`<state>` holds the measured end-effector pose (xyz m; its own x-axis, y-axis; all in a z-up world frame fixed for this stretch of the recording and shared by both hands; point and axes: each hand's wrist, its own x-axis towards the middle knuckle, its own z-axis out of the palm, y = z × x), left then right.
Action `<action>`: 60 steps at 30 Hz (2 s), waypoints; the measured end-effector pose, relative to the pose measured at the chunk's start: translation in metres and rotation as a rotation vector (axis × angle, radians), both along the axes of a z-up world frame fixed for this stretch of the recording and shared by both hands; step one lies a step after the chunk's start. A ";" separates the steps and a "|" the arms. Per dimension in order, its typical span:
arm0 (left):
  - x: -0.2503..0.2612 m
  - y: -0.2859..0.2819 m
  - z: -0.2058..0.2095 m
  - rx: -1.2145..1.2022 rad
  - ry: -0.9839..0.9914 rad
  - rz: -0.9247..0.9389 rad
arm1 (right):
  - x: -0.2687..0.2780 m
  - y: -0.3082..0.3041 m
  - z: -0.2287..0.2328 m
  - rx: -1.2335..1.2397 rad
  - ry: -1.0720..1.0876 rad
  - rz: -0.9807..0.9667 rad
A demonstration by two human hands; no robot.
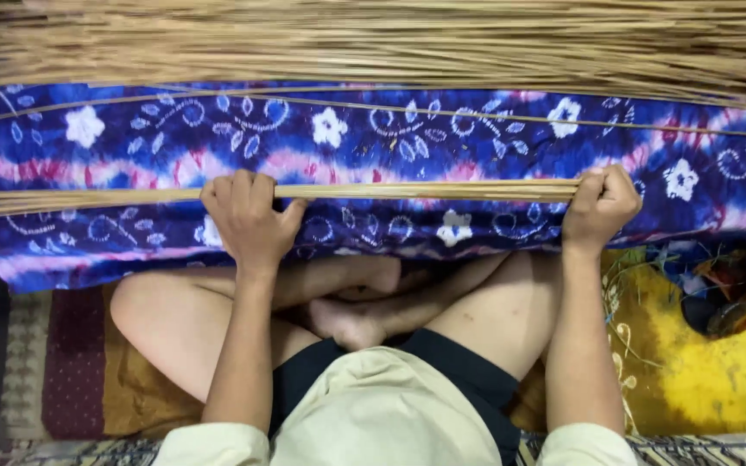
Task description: Sorting and aligning long, thin wooden sticks into a bundle while sitting on the floor.
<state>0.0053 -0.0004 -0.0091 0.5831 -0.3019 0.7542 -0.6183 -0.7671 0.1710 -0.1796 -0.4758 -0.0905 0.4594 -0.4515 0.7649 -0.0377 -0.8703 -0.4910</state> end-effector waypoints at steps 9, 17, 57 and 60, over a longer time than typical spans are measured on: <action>-0.013 -0.003 0.026 0.081 0.148 0.025 | 0.008 0.040 0.048 0.052 0.200 -0.098; -0.014 0.000 0.021 0.098 0.152 0.005 | 0.002 0.053 0.066 0.105 0.162 -0.007; 0.005 -0.002 0.022 0.412 0.007 -0.206 | -0.010 0.032 0.076 1.427 -0.411 0.490; 0.005 -0.008 0.020 0.408 -0.030 -0.181 | -0.013 0.025 0.075 1.643 -0.629 0.783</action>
<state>0.0102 -0.0082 0.0110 0.4734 -0.6731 0.5682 -0.7487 -0.6473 -0.1431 -0.1921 -0.4505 -0.0156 0.7559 -0.6544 -0.0202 0.5559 0.6578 -0.5083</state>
